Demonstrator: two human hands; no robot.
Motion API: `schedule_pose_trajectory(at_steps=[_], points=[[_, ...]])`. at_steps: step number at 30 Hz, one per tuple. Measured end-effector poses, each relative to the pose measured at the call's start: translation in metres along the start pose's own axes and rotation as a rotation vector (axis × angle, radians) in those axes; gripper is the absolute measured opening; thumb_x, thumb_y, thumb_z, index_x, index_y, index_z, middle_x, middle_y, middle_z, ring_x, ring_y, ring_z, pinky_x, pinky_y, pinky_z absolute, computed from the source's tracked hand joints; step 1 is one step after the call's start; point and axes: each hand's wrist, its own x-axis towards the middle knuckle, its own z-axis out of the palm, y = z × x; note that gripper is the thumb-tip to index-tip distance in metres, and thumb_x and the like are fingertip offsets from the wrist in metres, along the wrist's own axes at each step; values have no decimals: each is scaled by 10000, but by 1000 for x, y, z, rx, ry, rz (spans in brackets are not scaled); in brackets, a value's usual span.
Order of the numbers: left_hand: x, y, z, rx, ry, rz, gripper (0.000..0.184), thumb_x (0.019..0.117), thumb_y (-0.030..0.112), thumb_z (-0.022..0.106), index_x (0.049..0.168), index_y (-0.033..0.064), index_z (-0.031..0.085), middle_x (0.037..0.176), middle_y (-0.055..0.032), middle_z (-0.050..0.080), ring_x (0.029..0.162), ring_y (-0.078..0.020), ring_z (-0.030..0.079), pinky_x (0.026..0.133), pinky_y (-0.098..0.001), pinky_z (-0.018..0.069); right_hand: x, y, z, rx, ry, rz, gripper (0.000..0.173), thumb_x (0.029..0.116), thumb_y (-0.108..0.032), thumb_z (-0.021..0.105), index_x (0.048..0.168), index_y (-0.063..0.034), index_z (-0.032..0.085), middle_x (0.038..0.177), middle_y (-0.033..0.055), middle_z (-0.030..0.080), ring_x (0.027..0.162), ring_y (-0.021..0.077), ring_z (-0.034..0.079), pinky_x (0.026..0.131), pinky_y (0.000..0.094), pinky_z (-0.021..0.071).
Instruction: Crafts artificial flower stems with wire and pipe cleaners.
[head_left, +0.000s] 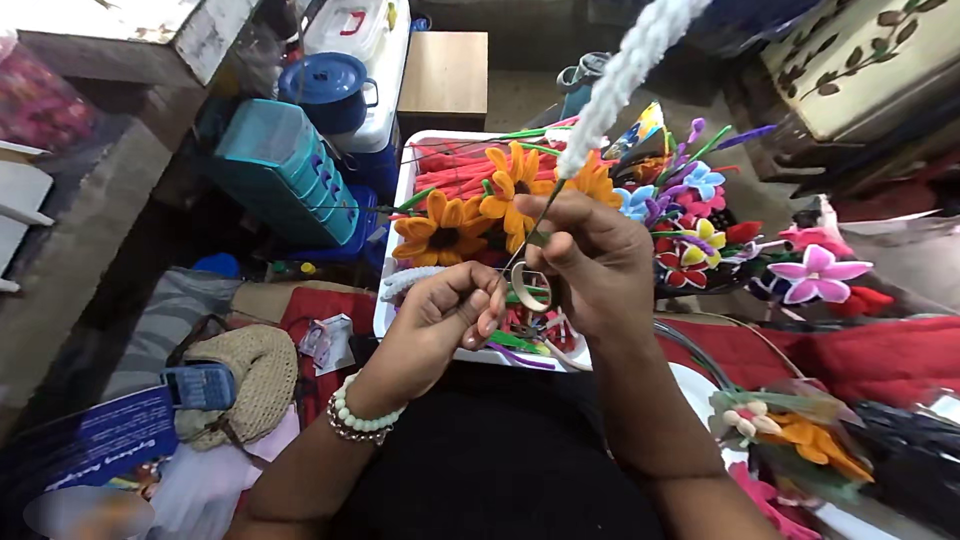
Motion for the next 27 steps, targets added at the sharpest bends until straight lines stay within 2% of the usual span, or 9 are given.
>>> schedule_pose_trajectory(at_steps=[3, 6, 10, 12, 15, 19, 21, 24, 27], points=[[-3, 6, -3, -2, -8, -7, 189, 1051, 69, 489, 963, 143, 639, 793, 96, 566, 670, 43, 493, 588, -120, 405, -3, -5, -1, -87, -19, -21, 266, 989, -295, 691, 1152, -88, 731, 930, -79, 636, 701, -26, 565, 603, 137, 510], [-9, 10, -11, 85, -28, -3, 165, 1058, 89, 505, 976, 131, 641, 823, 91, 581, 687, 50, 501, 587, -113, 406, -5, -11, -2, -112, -13, 30, 220, 951, -222, 742, 1122, -84, 733, 979, -48, 680, 759, -11, 613, 651, 141, 544], [-18, 10, -24, 304, 22, 52, 151, 1064, 104, 514, 998, 127, 648, 825, 93, 593, 689, 55, 514, 603, -106, 431, -9, -16, -2, -298, -15, 36, 254, 901, -184, 791, 1122, -65, 756, 949, -26, 671, 762, 11, 613, 645, 141, 540], [-24, 12, -27, 420, 46, 68, 151, 1064, 93, 505, 1012, 123, 643, 822, 97, 596, 690, 55, 523, 622, -109, 449, -12, -16, -1, -345, -36, 76, 220, 894, -195, 794, 1079, -78, 772, 941, -19, 690, 760, 14, 620, 642, 145, 540], [-31, 10, -28, 444, 59, 54, 175, 1068, 76, 479, 1018, 129, 639, 835, 107, 594, 701, 61, 523, 628, -105, 448, -16, -11, 2, -228, -75, 158, 125, 894, -163, 785, 1002, -99, 777, 899, -29, 669, 764, 30, 629, 653, 160, 555], [-34, -1, -26, 279, 28, -11, 207, 1068, 73, 453, 983, 155, 622, 825, 120, 573, 701, 59, 505, 612, -113, 422, -20, -1, 6, 72, -120, 284, 81, 921, -130, 737, 992, -97, 757, 845, -49, 644, 680, -2, 574, 606, 142, 509], [-33, -6, -26, 183, -8, -44, 212, 1070, 79, 447, 986, 161, 623, 836, 127, 569, 699, 60, 492, 602, -117, 404, -21, 3, 8, 194, -107, 336, 73, 922, -150, 741, 987, -119, 755, 815, -62, 675, 645, -27, 566, 597, 133, 496], [-31, -11, -26, 87, -53, -76, 215, 1071, 79, 444, 994, 161, 628, 842, 133, 572, 700, 61, 488, 602, -123, 397, -24, 6, 10, 292, -62, 385, 62, 903, -196, 781, 943, -148, 778, 874, -48, 732, 635, -45, 580, 594, 119, 501], [-30, -14, -25, 68, -75, -90, 219, 1067, 72, 446, 991, 166, 628, 835, 135, 572, 699, 62, 486, 601, -124, 393, -27, 9, 11, 354, -63, 389, 44, 903, -205, 789, 912, -163, 781, 914, -52, 734, 645, -53, 585, 596, 112, 509]])
